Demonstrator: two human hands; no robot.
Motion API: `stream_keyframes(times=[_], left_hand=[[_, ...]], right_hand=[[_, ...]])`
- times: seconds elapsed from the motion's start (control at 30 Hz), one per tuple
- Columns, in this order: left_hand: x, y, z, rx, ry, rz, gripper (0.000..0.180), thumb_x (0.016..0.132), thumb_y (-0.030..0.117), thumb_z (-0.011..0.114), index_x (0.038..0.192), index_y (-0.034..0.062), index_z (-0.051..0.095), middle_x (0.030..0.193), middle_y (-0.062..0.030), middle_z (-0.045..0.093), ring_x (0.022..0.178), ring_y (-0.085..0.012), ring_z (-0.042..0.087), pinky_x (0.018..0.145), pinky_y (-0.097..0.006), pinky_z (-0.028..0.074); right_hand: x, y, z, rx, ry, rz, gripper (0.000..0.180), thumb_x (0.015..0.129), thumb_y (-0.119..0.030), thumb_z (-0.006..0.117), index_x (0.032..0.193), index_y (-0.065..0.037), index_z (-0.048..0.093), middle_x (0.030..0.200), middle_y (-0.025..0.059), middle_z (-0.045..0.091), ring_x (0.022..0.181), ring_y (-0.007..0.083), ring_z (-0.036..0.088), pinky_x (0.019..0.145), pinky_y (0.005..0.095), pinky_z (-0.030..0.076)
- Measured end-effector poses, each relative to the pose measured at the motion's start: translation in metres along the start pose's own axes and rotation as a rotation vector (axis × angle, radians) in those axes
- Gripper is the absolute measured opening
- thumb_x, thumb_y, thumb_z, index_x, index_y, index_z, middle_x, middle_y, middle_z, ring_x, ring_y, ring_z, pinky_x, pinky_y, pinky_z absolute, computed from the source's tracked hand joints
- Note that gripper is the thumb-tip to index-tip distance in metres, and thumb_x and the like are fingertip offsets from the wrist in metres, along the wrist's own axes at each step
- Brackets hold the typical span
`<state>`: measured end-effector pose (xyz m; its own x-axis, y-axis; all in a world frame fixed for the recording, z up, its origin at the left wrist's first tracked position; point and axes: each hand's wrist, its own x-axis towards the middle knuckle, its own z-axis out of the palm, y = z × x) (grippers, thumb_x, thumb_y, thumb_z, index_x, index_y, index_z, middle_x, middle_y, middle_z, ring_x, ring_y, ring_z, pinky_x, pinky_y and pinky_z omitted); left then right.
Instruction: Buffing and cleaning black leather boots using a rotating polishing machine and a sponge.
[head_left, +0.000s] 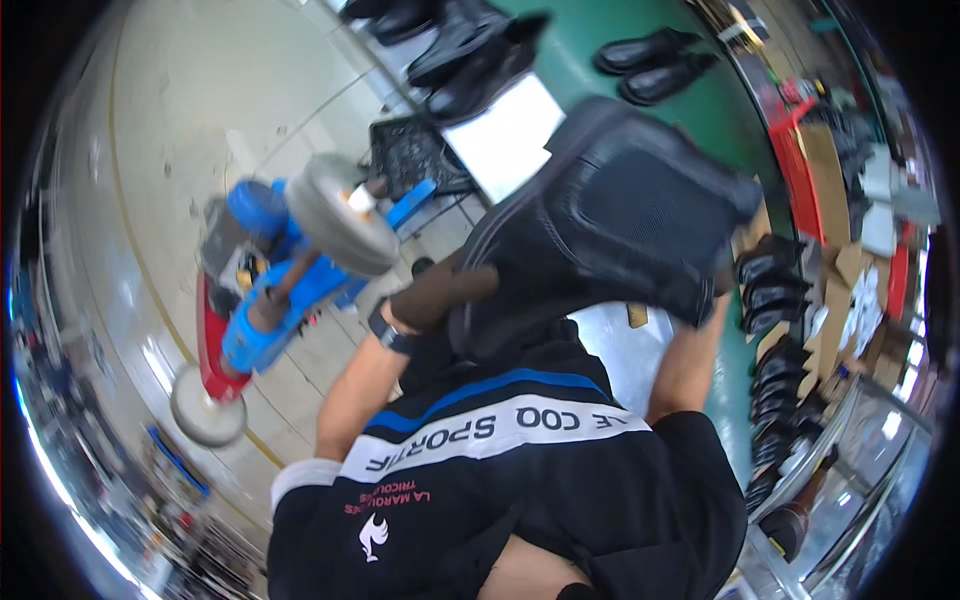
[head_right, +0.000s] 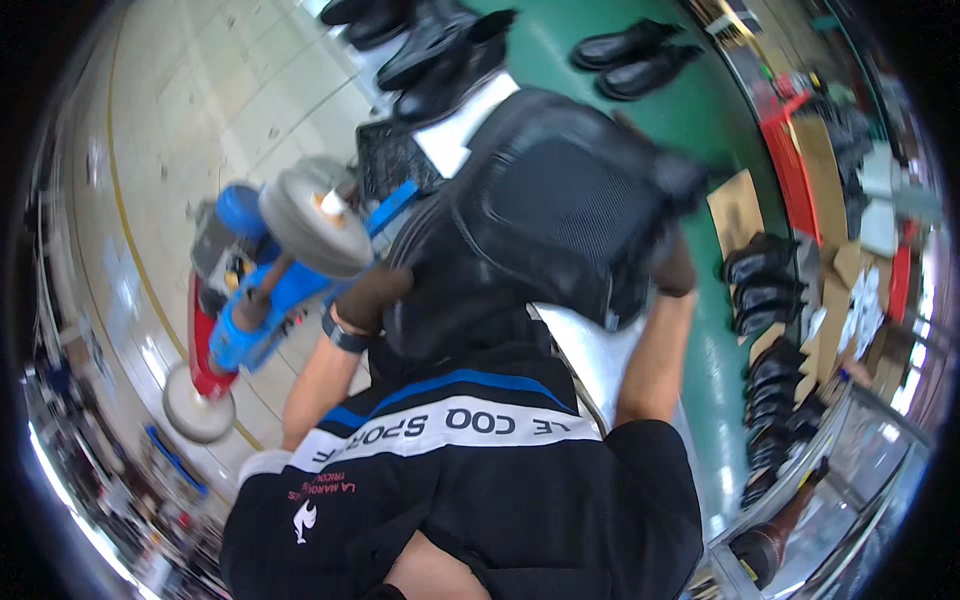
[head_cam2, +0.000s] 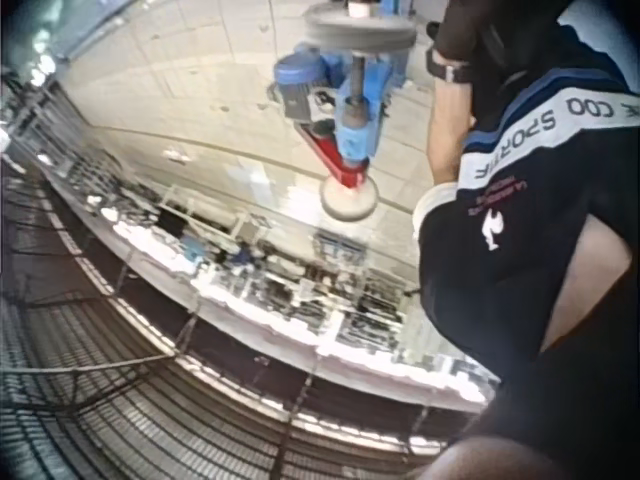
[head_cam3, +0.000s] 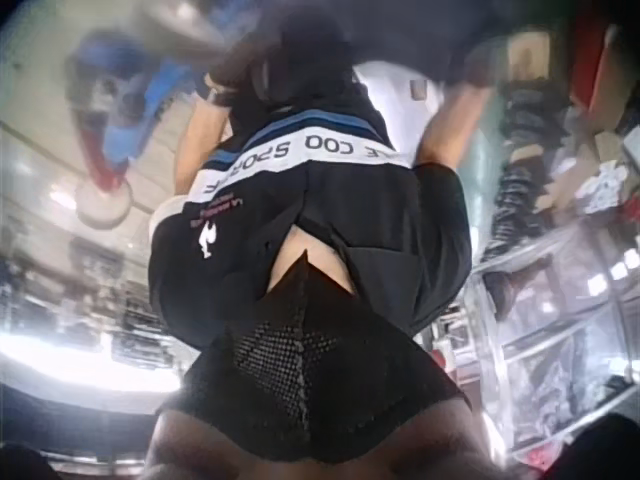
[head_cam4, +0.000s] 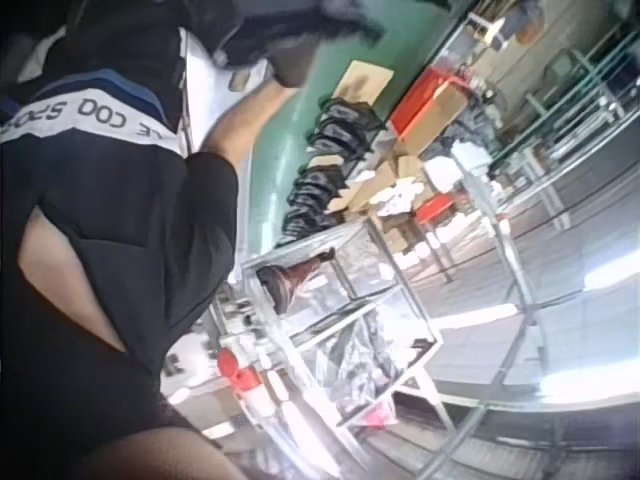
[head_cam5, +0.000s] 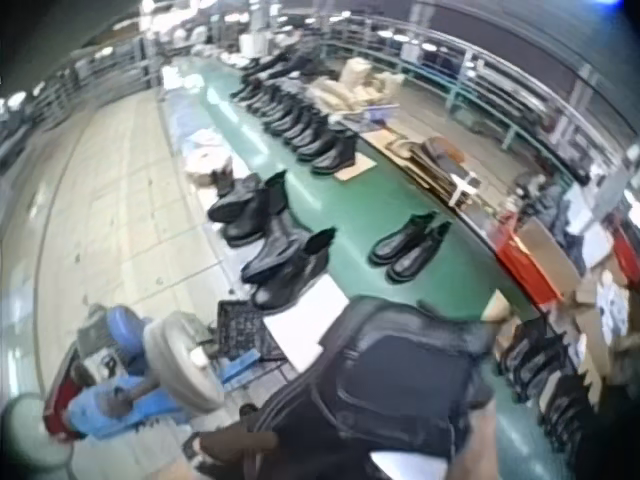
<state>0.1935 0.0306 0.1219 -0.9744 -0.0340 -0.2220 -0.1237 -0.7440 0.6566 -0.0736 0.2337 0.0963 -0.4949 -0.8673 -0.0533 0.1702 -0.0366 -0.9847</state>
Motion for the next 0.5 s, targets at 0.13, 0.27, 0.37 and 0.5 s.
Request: stream_keyframes(times=[0.13, 0.27, 0.37, 0.5], left_hand=[[-0.028, -0.021, -0.049, -0.278, -0.183, -0.075, 0.048, 0.093, 0.024, 0.042, 0.133, 0.0019, 0.032, 0.133, -0.0138, 0.040, 0.120, -0.0176, 0.041, 0.103, -0.027, 0.031], [-0.054, -0.001, -0.041, 0.063, 0.077, -0.255, 0.044, 0.096, 0.021, 0.037, 0.133, -0.0017, 0.030, 0.122, -0.0109, 0.050, 0.108, -0.0132, 0.051, 0.095, -0.024, 0.039], [-0.077, -0.039, -0.080, -0.478, 0.105, -0.281, 0.057, 0.089, 0.022, 0.052, 0.135, -0.0007, 0.026, 0.110, -0.0069, 0.058, 0.094, -0.0135, 0.058, 0.088, -0.026, 0.046], [-0.112, -0.038, -0.053, 0.428, 0.206, 0.147, 0.060, 0.088, 0.041, 0.046, 0.133, 0.0038, 0.030, 0.122, -0.0071, 0.051, 0.112, -0.0181, 0.047, 0.104, -0.034, 0.022]], right_hand=[[0.040, -0.116, 0.073, -0.652, -0.892, -0.064, 0.070, 0.067, -0.028, 0.066, 0.131, -0.015, 0.041, 0.134, 0.0228, 0.034, 0.125, 0.0388, 0.031, 0.101, 0.0481, 0.028], [0.035, -0.126, 0.143, -1.048, -1.232, -0.089, 0.079, 0.054, -0.013, 0.071, 0.128, -0.018, 0.044, 0.136, 0.0234, 0.029, 0.122, 0.0429, 0.033, 0.098, 0.0479, 0.031], [0.045, -0.114, 0.165, -1.229, -1.351, -0.019, 0.076, 0.056, -0.015, 0.070, 0.127, -0.017, 0.043, 0.138, 0.0235, 0.026, 0.120, 0.0442, 0.035, 0.095, 0.0474, 0.035], [0.003, -0.059, 0.088, -0.191, -0.535, 1.014, 0.076, 0.062, -0.014, 0.069, 0.131, -0.011, 0.038, 0.133, 0.0119, 0.040, 0.116, 0.0293, 0.044, 0.097, 0.0408, 0.036]])
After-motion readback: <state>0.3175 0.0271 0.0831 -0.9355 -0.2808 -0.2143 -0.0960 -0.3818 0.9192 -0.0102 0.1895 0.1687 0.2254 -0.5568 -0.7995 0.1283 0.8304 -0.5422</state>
